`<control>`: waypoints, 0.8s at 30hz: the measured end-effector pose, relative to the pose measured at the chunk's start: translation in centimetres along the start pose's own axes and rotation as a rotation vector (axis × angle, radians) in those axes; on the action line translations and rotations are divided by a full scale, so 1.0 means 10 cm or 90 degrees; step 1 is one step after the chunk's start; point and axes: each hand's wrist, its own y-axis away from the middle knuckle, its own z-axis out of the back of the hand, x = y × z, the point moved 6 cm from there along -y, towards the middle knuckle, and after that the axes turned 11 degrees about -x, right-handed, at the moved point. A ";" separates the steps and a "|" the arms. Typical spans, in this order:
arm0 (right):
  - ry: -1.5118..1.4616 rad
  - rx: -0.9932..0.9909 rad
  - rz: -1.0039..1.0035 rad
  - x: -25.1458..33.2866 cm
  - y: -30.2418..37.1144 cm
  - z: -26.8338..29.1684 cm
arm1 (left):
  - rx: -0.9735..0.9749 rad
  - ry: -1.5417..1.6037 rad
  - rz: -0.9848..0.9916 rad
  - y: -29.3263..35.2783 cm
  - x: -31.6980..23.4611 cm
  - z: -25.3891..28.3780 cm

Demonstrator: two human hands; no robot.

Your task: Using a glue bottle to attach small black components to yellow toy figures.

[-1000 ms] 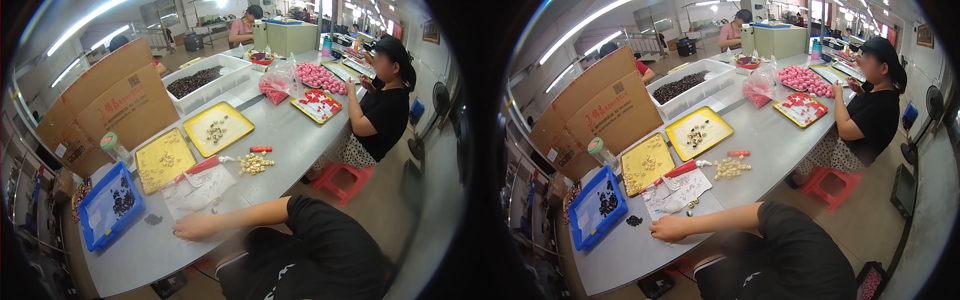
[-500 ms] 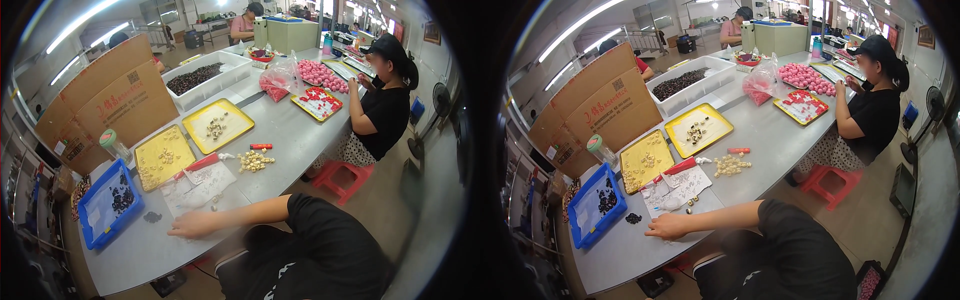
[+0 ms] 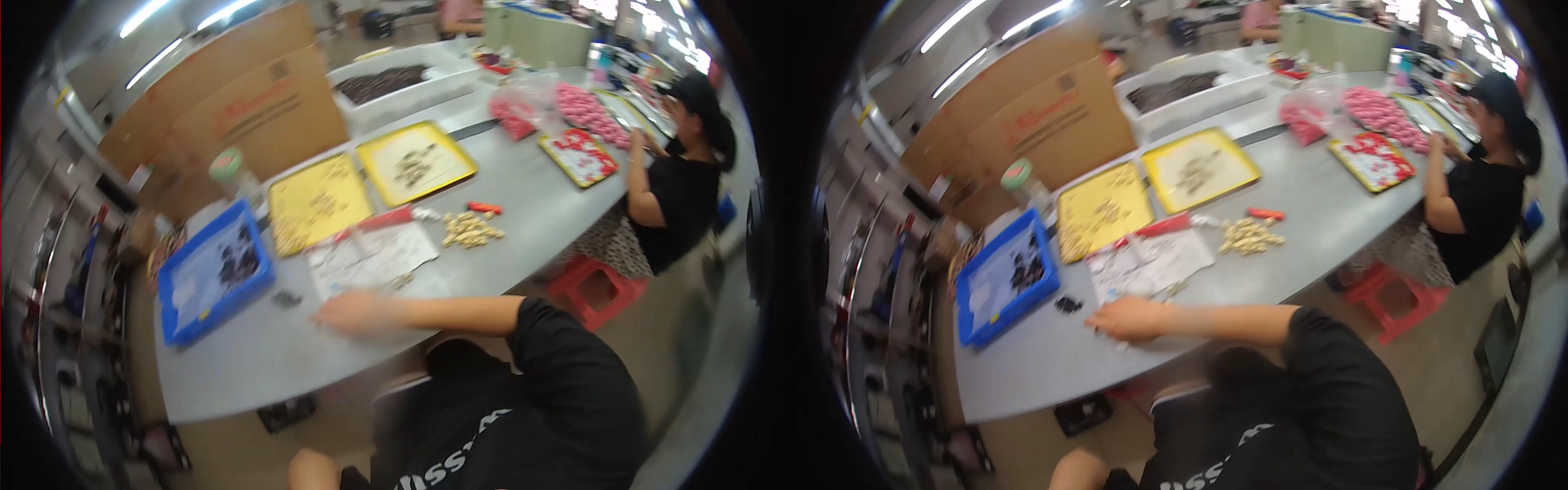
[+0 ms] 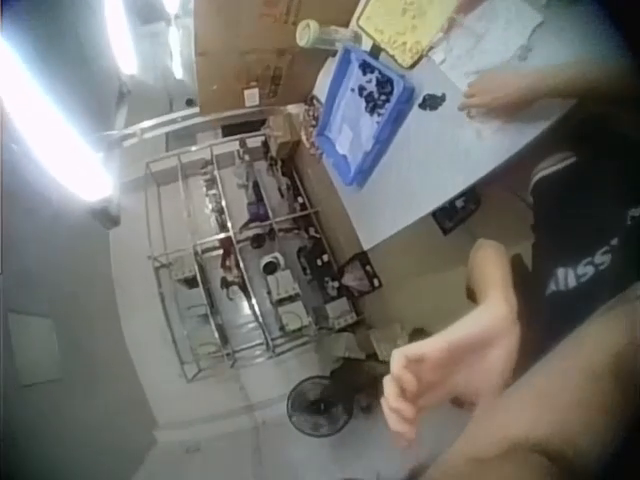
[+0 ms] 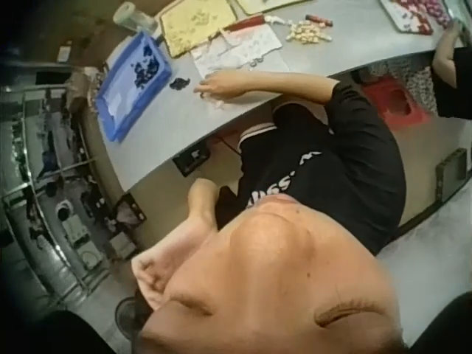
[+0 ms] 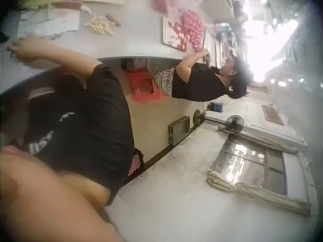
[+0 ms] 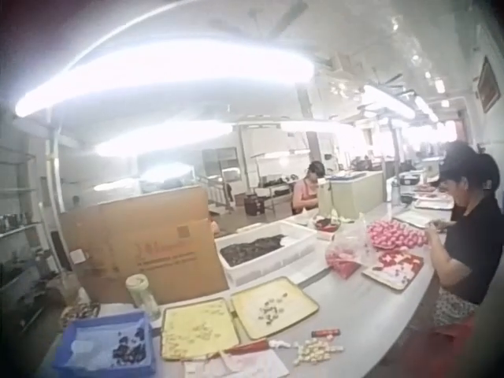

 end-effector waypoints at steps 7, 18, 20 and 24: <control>-0.044 0.037 -0.062 -0.13 0.01 0.29 | -0.141 -0.110 -0.014 0.21 0.07 0.71; -0.001 0.000 -0.046 -0.06 -0.16 -0.21 | 0.391 -0.743 0.596 1.57 1.01 2.35; -0.012 -0.031 -0.044 -0.11 -0.13 -0.19 | 0.491 -0.780 0.644 1.74 1.10 2.46; -0.050 -0.123 -0.080 -0.22 -0.05 0.21 | 0.678 -0.747 0.654 1.94 1.21 2.52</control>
